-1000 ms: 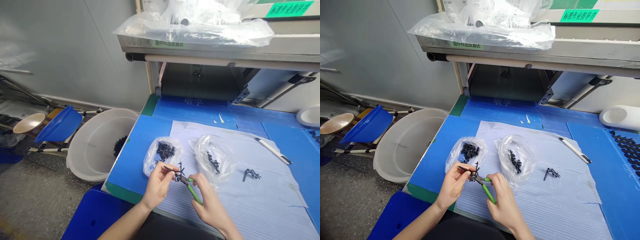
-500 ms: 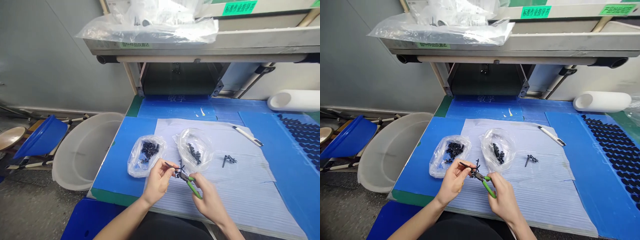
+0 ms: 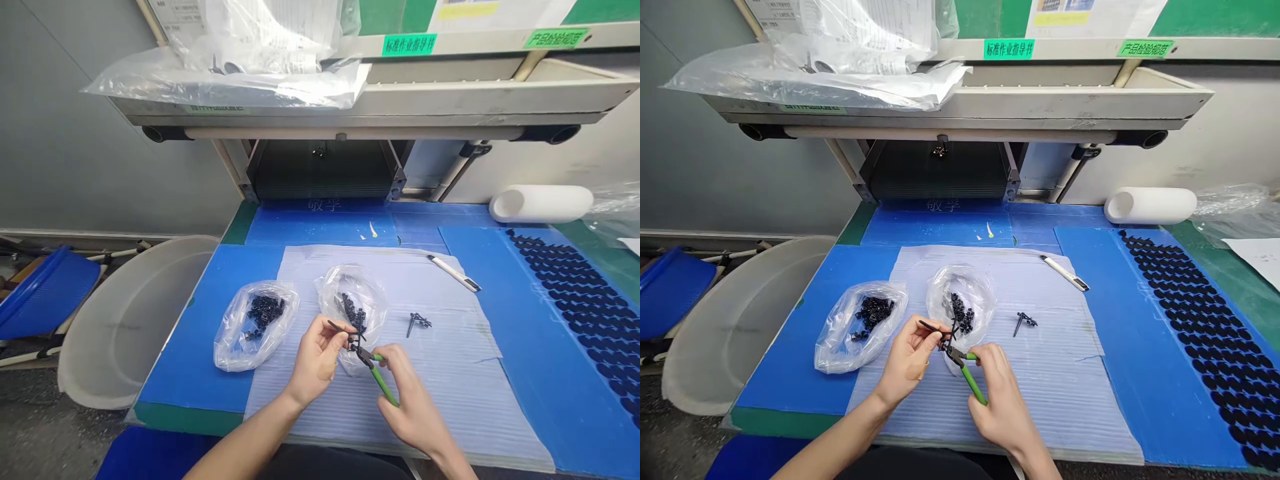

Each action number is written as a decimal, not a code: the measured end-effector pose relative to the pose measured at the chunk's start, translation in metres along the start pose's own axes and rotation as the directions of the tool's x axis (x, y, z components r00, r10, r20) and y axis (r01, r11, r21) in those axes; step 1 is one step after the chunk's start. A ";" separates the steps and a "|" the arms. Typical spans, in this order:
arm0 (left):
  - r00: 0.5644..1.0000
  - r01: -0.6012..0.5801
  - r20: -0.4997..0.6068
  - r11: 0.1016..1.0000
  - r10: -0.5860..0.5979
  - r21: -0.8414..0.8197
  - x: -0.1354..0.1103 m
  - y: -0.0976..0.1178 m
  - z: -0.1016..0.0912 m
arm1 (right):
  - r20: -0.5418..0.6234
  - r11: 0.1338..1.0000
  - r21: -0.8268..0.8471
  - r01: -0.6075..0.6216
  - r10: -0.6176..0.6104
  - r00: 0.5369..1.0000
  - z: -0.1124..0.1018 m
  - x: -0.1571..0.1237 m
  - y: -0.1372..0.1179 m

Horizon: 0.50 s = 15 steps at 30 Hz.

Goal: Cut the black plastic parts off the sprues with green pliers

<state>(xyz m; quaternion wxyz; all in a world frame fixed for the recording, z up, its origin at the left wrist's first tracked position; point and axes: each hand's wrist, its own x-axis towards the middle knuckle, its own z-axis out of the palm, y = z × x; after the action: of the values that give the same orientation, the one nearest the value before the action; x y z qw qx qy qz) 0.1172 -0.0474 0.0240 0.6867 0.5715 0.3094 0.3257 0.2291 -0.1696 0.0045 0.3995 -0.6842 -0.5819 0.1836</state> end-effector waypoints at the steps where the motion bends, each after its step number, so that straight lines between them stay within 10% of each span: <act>1: 1.000 0.006 -0.011 1.000 -0.006 -0.005 0.001 -0.001 0.003 | -0.004 1.000 -0.017 0.009 -0.010 1.000 -0.002 0.001 0.003; 15: 0.982 -0.069 -0.165 0.991 0.088 0.113 0.034 -0.020 0.026 | 0.031 0.966 -0.258 -0.017 0.026 0.999 -0.031 0.020 0.043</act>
<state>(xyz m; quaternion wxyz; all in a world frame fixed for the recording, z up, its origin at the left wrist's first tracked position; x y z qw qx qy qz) 0.1595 -0.0382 0.0068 0.6128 0.5894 0.3611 0.3830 0.2839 -0.1613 -0.0051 0.2954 -0.7334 -0.5999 0.1226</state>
